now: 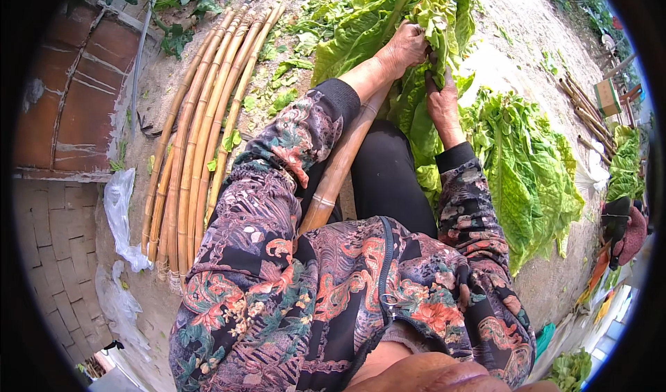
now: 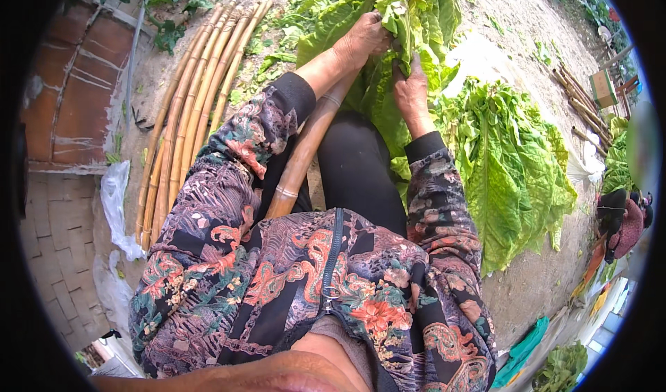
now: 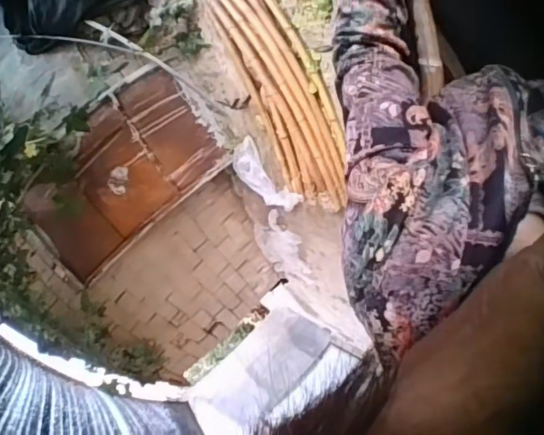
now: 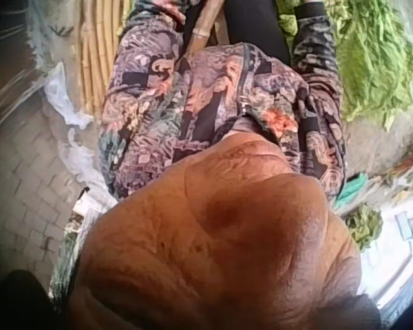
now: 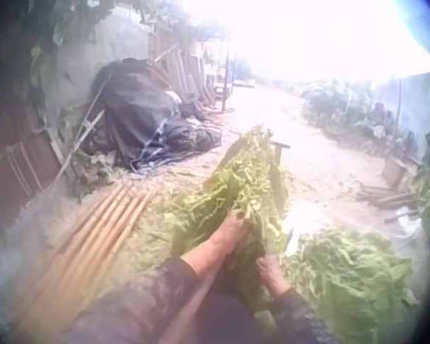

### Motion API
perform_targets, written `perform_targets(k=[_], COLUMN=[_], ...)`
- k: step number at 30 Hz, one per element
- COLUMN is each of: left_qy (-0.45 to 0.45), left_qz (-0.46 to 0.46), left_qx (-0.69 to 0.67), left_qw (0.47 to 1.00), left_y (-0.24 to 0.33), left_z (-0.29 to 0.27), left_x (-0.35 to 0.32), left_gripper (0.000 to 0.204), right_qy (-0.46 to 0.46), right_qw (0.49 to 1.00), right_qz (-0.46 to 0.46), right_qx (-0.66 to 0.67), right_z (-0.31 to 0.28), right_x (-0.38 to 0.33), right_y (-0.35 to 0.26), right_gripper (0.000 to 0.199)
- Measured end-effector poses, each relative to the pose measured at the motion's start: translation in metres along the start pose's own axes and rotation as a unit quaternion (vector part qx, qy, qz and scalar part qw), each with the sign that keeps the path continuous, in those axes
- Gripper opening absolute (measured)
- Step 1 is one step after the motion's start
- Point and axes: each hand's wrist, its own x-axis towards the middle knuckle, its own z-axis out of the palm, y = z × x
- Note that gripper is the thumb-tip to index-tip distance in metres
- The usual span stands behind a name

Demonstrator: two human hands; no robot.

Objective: The person sits on the ground and repeatedly gathers leafy green vegetables, wraps them around a bamboo stick, and secures them with a thin string. The person ties the string around the bundle and places the completed bundle aside.

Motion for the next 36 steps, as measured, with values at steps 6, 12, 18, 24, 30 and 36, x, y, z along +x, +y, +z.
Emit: perform_targets(k=[6, 12, 18, 24, 30, 36], left_qy=[-0.054, -0.058, -0.081, -0.014, -0.065, -0.173], left_qz=[-0.105, -0.047, 0.068, 0.04, -0.107, -0.264], left_qx=[-0.017, 0.205, 0.396, 0.472, 0.421, 0.484], left_qw=[0.993, 0.976, 0.912, 0.881, 0.898, 0.816], left_y=[0.03, 0.038, 0.033, 0.067, 0.075, 0.024], left_z=[-0.026, -0.014, -0.018, -0.054, -0.073, -0.126], left_x=[-0.018, -0.024, -0.028, -0.064, -0.098, -0.06], left_gripper=[0.063, 0.061, 0.066, 0.027, 0.02, 0.021], right_qy=[-0.01, -0.122, -0.11, -0.182, -0.23, -0.161], right_qw=[0.986, 0.99, 0.927, 0.941, 0.96, 0.951], right_qz=[0.027, 0.075, 0.252, 0.271, 0.153, 0.143], right_qx=[-0.162, 0.003, 0.255, 0.088, 0.047, 0.219], right_z=[-0.005, -0.023, -0.043, -0.069, 0.018, 0.065], right_x=[-0.016, -0.031, -0.046, -0.032, 0.009, 0.027], right_y=[-0.028, -0.066, -0.065, 0.007, -0.008, 0.015], right_gripper=[0.043, 0.072, 0.08, 0.053, 0.049, 0.043])
